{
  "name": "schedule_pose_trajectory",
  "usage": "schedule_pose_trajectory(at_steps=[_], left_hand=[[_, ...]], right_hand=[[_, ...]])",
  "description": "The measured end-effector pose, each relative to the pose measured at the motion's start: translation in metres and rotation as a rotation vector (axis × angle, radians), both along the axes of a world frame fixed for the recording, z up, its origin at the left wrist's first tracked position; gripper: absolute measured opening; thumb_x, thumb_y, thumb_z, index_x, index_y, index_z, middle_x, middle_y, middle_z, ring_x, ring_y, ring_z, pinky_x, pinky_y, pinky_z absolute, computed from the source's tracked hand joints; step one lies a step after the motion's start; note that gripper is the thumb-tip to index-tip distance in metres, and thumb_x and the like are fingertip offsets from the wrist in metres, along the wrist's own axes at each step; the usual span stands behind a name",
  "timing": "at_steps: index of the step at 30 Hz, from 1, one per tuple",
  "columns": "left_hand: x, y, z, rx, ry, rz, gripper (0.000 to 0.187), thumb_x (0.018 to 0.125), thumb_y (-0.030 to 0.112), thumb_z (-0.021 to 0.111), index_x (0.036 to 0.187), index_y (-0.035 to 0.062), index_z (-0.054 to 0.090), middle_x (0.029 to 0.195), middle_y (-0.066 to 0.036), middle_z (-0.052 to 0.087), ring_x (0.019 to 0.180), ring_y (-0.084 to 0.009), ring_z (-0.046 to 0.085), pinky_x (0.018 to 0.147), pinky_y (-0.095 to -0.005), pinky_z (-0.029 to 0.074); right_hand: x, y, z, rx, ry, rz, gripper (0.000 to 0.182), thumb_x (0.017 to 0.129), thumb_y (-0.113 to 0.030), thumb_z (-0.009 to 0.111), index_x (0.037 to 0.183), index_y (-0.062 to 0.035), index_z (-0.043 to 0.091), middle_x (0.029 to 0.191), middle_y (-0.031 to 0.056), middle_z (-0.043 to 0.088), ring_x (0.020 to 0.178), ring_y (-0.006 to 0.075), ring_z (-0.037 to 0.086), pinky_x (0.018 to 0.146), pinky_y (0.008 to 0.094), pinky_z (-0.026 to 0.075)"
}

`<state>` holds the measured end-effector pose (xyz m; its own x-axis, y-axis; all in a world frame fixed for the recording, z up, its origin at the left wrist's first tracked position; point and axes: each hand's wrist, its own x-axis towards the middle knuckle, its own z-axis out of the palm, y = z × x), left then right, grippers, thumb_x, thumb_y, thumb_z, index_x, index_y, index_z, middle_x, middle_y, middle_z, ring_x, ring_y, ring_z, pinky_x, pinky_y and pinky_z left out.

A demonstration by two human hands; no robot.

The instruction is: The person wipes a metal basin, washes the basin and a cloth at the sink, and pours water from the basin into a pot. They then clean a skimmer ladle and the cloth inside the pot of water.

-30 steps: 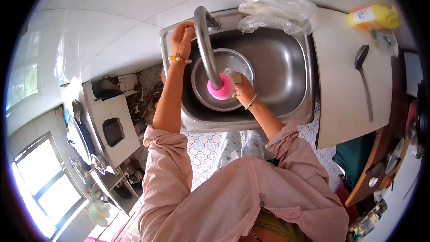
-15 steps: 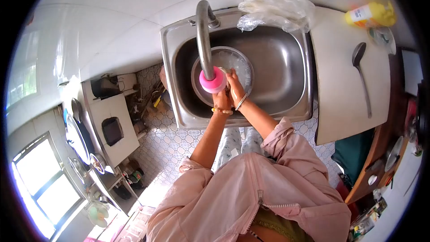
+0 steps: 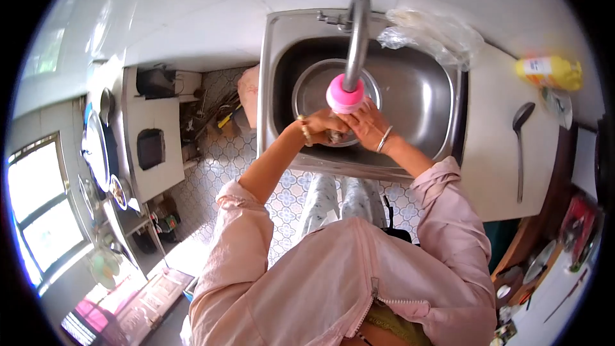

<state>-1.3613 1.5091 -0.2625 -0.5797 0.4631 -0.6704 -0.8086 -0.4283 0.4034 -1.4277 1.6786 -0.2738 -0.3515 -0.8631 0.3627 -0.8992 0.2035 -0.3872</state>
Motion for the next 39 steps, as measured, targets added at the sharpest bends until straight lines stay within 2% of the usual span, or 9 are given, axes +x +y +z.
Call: schedule_pose_trajectory(at_steps=[8,10,12,17,22,28,30,35,39], left_hand=[[-0.021,0.026,-0.041,-0.436,-0.056,-0.271,0.019,0.064,0.012,0.064,0.08,0.0043,0.059,0.071,-0.008,0.058,0.057,-0.0135,0.054,0.046,-0.0262,0.043],[-0.025,0.034,-0.031,-0.811,0.189,-0.428,0.023,0.061,0.015,0.064,0.079,0.0018,0.06,0.072,-0.011,0.06,0.063,-0.0179,0.057,0.055,-0.029,0.046],[-0.01,0.037,-0.103,-1.1,1.015,-0.347,0.017,0.074,0.015,0.053,0.085,0.0026,0.054,0.08,-0.015,0.06,0.07,-0.026,0.059,0.059,-0.0338,0.047],[-0.014,0.049,-0.025,-1.351,0.44,-0.623,0.024,0.073,0.013,0.05,0.093,0.005,0.059,0.093,-0.017,0.06,0.087,-0.0301,0.058,0.071,-0.0367,0.048],[-0.012,0.045,-0.03,-1.477,0.645,-0.802,0.017,0.075,0.014,0.05,0.087,0.0061,0.058,0.086,-0.015,0.061,0.082,-0.0294,0.06,0.066,-0.0379,0.049],[-0.011,0.024,-0.06,-1.501,1.252,-0.738,0.013,0.076,0.018,0.049,0.08,0.0068,0.054,0.073,-0.009,0.061,0.07,-0.0254,0.062,0.056,-0.0368,0.049],[-0.011,0.021,-0.052,-1.511,1.42,-0.654,0.012,0.074,0.019,0.05,0.078,0.0072,0.053,0.068,-0.008,0.06,0.066,-0.0247,0.061,0.052,-0.0365,0.048],[0.011,0.019,-0.039,-1.676,1.197,-0.322,0.016,0.065,0.013,0.057,0.078,0.0063,0.051,0.078,-0.009,0.055,0.077,-0.0269,0.056,0.062,-0.0372,0.047],[0.048,0.005,-0.02,-1.636,0.791,-0.234,0.037,0.056,0.008,0.064,0.091,0.0058,0.054,0.105,-0.013,0.049,0.099,-0.0326,0.046,0.081,-0.0384,0.042]], right_hand=[[-0.023,-0.005,-0.028,0.328,-0.042,0.074,0.012,0.074,-0.017,0.052,0.083,-0.0096,0.055,0.082,0.0084,0.05,0.075,0.0249,0.054,0.06,0.0329,0.05],[-0.02,-0.01,-0.025,0.388,-0.084,0.044,0.01,0.075,-0.015,0.051,0.076,-0.0071,0.057,0.083,0.0111,0.053,0.075,0.0267,0.057,0.062,0.0343,0.05],[-0.018,-0.016,-0.016,0.738,-0.183,-0.036,0.013,0.077,-0.014,0.049,0.082,-0.0053,0.057,0.089,0.0145,0.057,0.081,0.029,0.059,0.065,0.0374,0.049],[-0.011,-0.019,-0.021,0.803,-0.472,-0.161,0.019,0.076,-0.018,0.052,0.088,-0.0034,0.056,0.096,0.0184,0.058,0.087,0.0313,0.058,0.072,0.0391,0.047],[0.01,-0.01,-0.081,0.393,-0.713,-0.178,0.02,0.07,-0.012,0.058,0.087,-0.0025,0.058,0.08,0.0169,0.061,0.069,0.0305,0.06,0.057,0.0387,0.047],[0.015,-0.008,-0.049,0.515,-1.94,-0.405,0.005,0.074,-0.001,0.052,0.074,-0.0054,0.049,0.055,-0.0011,0.042,0.042,0.0077,0.037,0.033,0.0214,0.027],[0.022,-0.001,-0.054,0.166,-2.379,-0.247,0.011,0.075,0.001,0.049,0.074,-0.0081,0.044,0.054,-0.0023,0.038,0.041,0.0045,0.033,0.033,0.0188,0.023],[0.016,0.017,-0.026,-0.196,-2.081,-0.259,0.04,0.076,-0.01,0.055,0.113,-0.0046,0.042,0.072,0.0035,0.05,0.053,0.0111,0.052,0.044,0.0207,0.041],[-0.013,0.056,-0.076,-0.118,-1.508,-0.855,0.05,0.075,-0.026,0.058,0.117,-0.0054,0.04,0.088,0.0064,0.053,0.061,0.013,0.054,0.051,0.0248,0.044]])
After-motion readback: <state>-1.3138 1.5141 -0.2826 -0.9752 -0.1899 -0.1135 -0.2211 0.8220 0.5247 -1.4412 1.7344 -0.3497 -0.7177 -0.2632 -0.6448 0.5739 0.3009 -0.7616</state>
